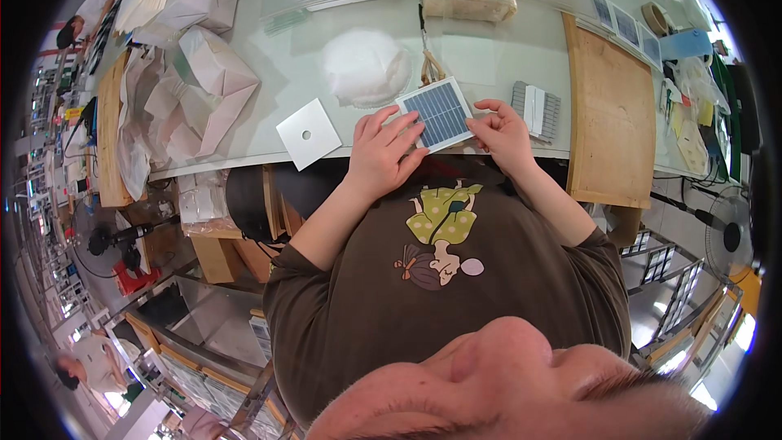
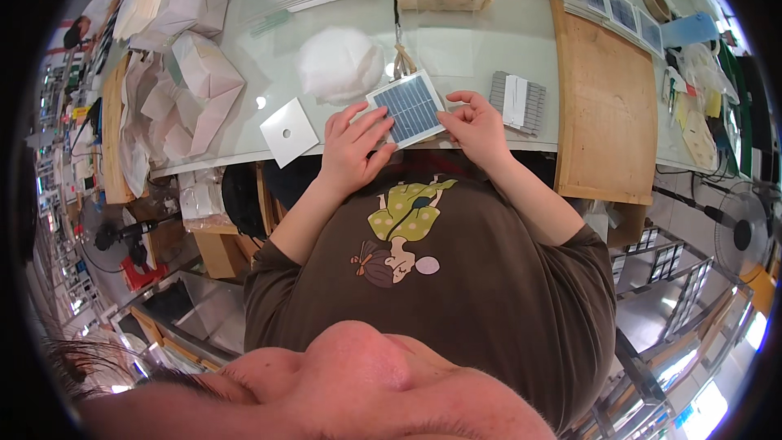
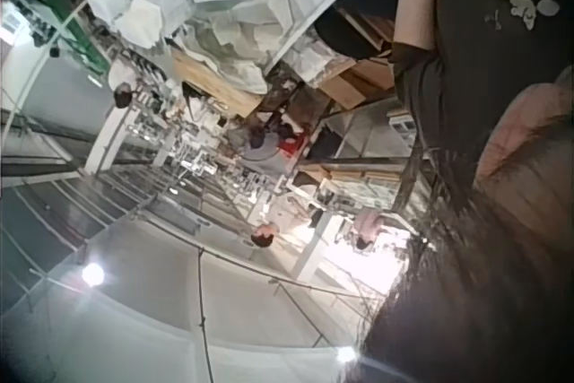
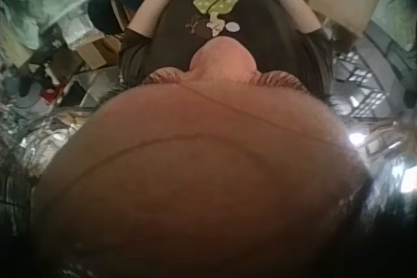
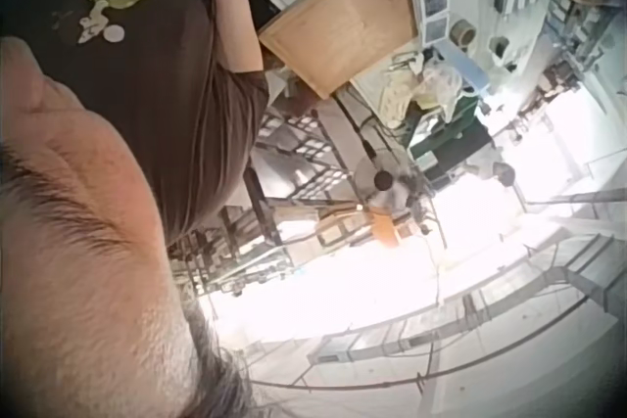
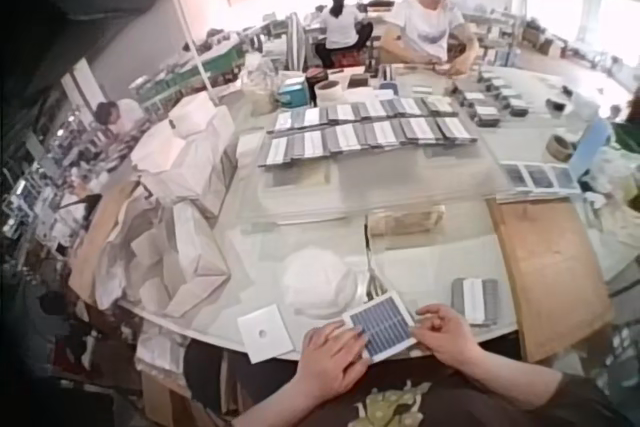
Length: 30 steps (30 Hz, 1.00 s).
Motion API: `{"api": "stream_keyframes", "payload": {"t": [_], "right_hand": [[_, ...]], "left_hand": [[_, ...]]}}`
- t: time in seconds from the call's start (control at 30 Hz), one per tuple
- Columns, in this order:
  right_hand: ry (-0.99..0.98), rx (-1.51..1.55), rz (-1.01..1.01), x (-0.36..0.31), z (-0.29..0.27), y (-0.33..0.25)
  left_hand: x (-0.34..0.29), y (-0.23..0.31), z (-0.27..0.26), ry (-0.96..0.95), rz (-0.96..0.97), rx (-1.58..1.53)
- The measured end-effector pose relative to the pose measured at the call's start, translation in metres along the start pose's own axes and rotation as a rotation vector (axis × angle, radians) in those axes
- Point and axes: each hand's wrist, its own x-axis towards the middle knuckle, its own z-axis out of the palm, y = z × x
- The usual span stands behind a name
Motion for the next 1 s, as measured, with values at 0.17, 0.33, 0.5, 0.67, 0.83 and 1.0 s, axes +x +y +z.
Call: {"api": "stream_keyframes", "payload": {"t": [0.17, 0.33, 0.5, 0.67, 0.83, 1.0], "right_hand": [[-0.016, 0.029, 0.098, -0.004, -0.001, -0.005], [0.023, 0.003, 0.052, 0.005, -0.011, -0.003], [-0.031, 0.004, 0.255, 0.001, -0.014, -0.01], [-0.026, 0.098, 0.199, 0.003, -0.029, -0.009], [0.154, -0.099, 0.056, 0.005, -0.106, -0.029], [0.737, -0.307, -0.225, 0.022, -0.265, -0.086]], "left_hand": [[0.002, -0.001, 0.0, -0.058, 0.001, 0.027], [0.02, 0.002, 0.0, -0.06, 0.033, 0.046], [0.026, 0.007, 0.005, -0.123, 0.038, 0.074], [0.049, 0.016, 0.007, -0.139, 0.119, 0.074], [0.073, 0.025, 0.016, -0.063, 0.178, -0.166], [0.067, 0.033, 0.016, -0.049, 0.138, -0.229]]}}
